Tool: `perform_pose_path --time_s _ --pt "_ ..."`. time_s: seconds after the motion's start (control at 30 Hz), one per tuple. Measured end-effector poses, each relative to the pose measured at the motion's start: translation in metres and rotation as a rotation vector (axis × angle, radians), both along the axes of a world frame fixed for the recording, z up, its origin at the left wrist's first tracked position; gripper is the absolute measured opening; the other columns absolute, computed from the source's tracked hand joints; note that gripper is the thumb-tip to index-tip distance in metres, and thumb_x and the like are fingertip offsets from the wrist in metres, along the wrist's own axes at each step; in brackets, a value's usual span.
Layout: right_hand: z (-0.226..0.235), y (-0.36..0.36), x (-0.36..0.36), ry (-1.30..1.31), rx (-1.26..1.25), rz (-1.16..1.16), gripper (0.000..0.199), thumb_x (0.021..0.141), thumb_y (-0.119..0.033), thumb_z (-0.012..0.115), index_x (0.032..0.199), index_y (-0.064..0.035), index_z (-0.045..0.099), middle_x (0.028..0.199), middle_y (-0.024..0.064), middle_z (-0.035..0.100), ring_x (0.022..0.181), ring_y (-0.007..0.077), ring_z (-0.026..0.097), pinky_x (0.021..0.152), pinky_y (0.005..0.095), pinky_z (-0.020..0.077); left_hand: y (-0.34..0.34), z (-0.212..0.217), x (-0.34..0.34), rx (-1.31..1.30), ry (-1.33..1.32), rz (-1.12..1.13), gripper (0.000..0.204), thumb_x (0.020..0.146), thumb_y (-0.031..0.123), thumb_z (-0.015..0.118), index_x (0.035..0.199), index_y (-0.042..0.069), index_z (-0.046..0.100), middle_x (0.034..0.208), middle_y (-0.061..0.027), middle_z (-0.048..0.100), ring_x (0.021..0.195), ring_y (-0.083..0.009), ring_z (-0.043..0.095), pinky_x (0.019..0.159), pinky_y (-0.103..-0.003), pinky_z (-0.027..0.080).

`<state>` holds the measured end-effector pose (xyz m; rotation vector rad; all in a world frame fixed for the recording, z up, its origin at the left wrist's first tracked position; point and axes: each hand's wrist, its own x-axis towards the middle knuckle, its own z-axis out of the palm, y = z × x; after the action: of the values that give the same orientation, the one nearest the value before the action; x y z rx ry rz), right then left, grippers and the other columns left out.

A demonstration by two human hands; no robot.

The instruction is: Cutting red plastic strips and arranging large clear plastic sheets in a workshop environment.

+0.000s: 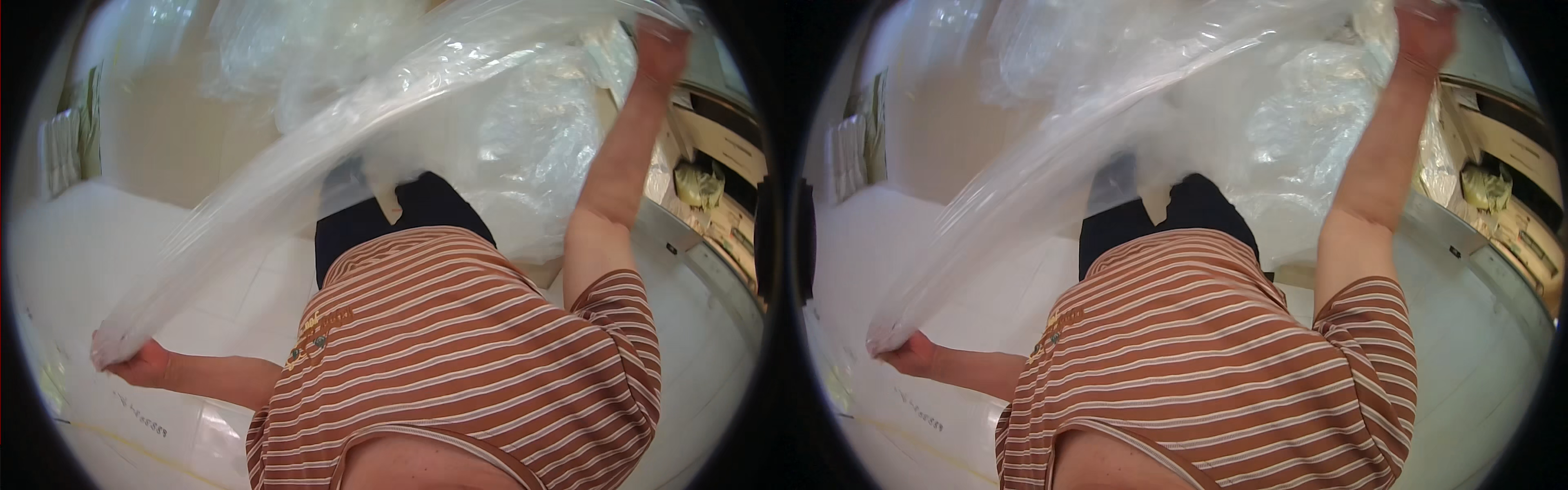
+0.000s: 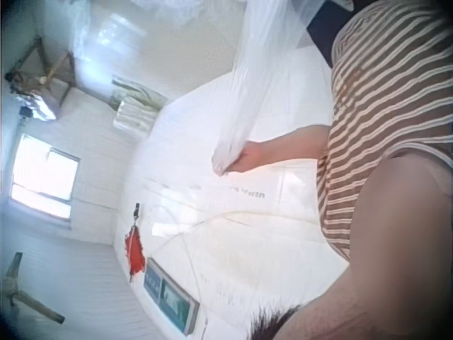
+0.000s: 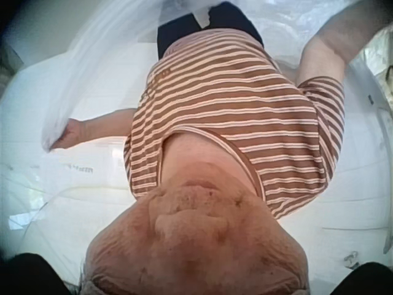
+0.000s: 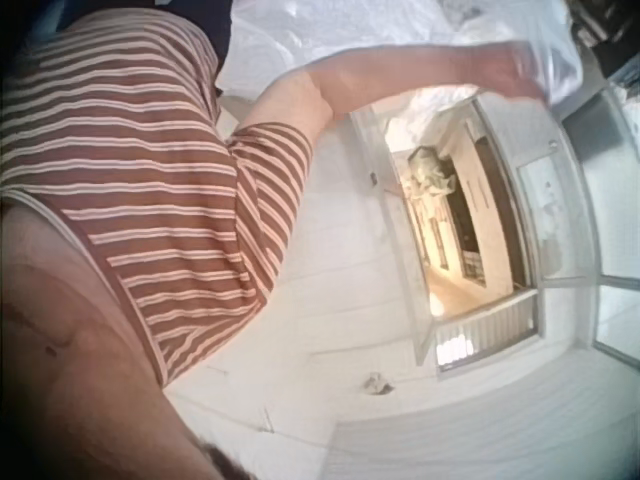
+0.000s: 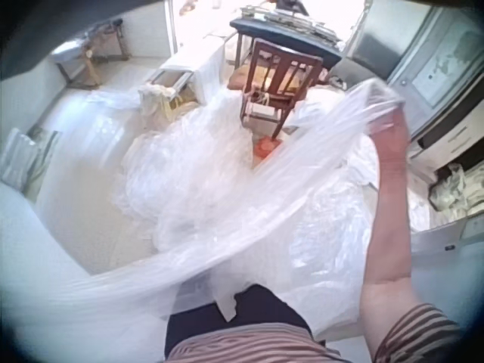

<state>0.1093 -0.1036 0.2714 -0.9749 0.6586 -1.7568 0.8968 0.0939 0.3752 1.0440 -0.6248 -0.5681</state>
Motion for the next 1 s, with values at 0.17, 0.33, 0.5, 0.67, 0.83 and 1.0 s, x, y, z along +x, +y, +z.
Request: perform_pose_path --time_s 0.17,0.33,0.5,0.67,0.83,1.0 --pt "0.054 0.144 0.033 -0.133 0.200 -0.333 0.046 0.085 -0.018 0.055 0.124 0.0023 0.042 0.099 0.0043 0.054 0.080 0.0137 0.053 0.074 0.0255 0.0449 -0.013 -0.054 0.006 0.174 0.015 -0.121 0.035 0.089 0.027 0.055 0.112 0.001 0.052 0.111 -0.0079 0.052 0.105 -0.0193 0.047 0.096 -0.034 0.037" --pt "-0.154 0.315 0.001 -0.969 0.628 -0.640 0.034 0.089 -0.022 0.047 0.119 -0.0074 0.051 0.113 0.0084 0.059 0.068 0.0114 0.056 0.058 0.0228 0.0488 0.003 -0.077 -0.006 0.559 -0.282 -0.161 0.036 0.090 0.029 0.053 0.111 0.000 0.052 0.104 -0.0074 0.053 0.101 -0.0179 0.048 0.091 -0.032 0.039" --pt "-0.201 0.377 0.019 -0.817 0.710 -0.621 0.016 0.088 -0.028 0.051 0.087 -0.0135 0.058 0.073 -0.0011 0.058 0.046 0.0094 0.042 0.040 0.0225 0.0335 -0.017 -0.053 0.006 0.452 -0.210 -0.103 0.032 0.093 0.026 0.048 0.110 -0.001 0.052 0.099 -0.0075 0.053 0.093 -0.0166 0.050 0.084 -0.029 0.042" --pt "-0.232 0.416 -0.038 -0.642 1.038 -0.770 0.029 0.087 -0.031 0.055 0.062 -0.0177 0.047 0.049 -0.0049 0.036 0.040 0.0100 0.036 0.037 0.0240 0.0278 -0.030 -0.054 0.036 0.546 -0.163 -0.429 0.031 0.091 0.019 0.046 0.113 -0.002 0.049 0.087 -0.0044 0.054 0.078 -0.0157 0.054 0.072 -0.027 0.047" --pt "-0.175 0.529 -0.120 0.057 1.030 -1.163 0.058 0.089 -0.046 0.044 0.138 -0.0169 0.031 0.124 0.0132 0.047 0.107 0.0322 0.046 0.089 0.0522 0.0373 -0.041 -0.063 -0.063 0.917 -0.670 -0.559 0.012 0.086 0.014 0.056 0.088 0.003 0.058 0.086 0.0027 0.052 0.078 -0.0090 0.044 0.072 -0.023 0.036" --pt "-0.096 0.540 -0.176 0.030 1.079 -1.188 0.044 0.090 -0.031 0.051 0.129 -0.0129 0.042 0.111 0.0125 0.055 0.097 0.0239 0.053 0.084 0.0394 0.0449 -0.025 -0.086 -0.069 0.956 -0.510 -0.776 0.009 0.084 0.011 0.057 0.081 0.003 0.059 0.085 0.0020 0.053 0.080 -0.0099 0.045 0.074 -0.024 0.035"
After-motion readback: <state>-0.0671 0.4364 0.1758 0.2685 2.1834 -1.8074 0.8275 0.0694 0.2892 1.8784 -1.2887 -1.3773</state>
